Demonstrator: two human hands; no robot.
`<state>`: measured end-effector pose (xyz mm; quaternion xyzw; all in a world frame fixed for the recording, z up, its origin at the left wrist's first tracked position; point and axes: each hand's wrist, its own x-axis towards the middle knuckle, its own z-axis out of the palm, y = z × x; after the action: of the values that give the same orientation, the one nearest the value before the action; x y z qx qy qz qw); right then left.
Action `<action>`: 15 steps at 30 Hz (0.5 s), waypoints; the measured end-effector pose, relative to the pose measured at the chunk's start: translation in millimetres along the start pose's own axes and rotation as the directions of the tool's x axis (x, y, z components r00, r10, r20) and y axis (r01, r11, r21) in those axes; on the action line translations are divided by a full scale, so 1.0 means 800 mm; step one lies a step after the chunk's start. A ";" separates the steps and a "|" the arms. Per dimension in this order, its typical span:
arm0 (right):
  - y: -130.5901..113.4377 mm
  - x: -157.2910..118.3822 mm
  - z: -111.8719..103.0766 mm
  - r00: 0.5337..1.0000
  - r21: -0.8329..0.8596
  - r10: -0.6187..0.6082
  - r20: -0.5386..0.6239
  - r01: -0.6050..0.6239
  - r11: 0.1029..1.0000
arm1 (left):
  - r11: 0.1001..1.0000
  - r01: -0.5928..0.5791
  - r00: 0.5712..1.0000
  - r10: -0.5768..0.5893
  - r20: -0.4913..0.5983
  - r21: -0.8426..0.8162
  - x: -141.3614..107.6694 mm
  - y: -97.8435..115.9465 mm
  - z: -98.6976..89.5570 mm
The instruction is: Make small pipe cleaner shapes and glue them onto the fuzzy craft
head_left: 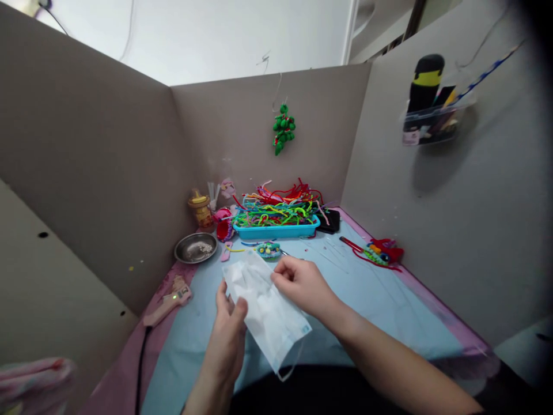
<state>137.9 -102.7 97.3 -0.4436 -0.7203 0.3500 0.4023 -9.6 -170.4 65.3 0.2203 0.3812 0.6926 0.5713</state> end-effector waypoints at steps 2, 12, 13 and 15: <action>-0.004 -0.003 -0.005 0.995 0.142 0.081 0.049 -0.088 0.986 | 0.997 0.054 0.999 -0.055 0.002 0.055 -0.011 0.004 0.009; -0.030 -0.027 -0.028 0.967 0.622 0.171 0.189 -0.252 0.741 | 0.999 0.044 0.990 -0.045 0.132 0.010 -0.049 0.032 0.012; -0.033 -0.028 -0.029 0.964 0.646 0.176 0.199 -0.264 0.716 | 0.999 0.036 0.990 -0.036 0.138 0.005 -0.052 0.033 0.011; -0.039 -0.031 -0.031 0.959 0.679 0.180 0.219 -0.282 0.678 | 1.000 0.022 0.990 -0.022 0.142 0.004 -0.057 0.034 0.011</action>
<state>156.0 -133.1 127.9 -0.3194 -0.4956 0.6749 0.4438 -8.7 -213.6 98.0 0.2655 0.3428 0.6685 0.6043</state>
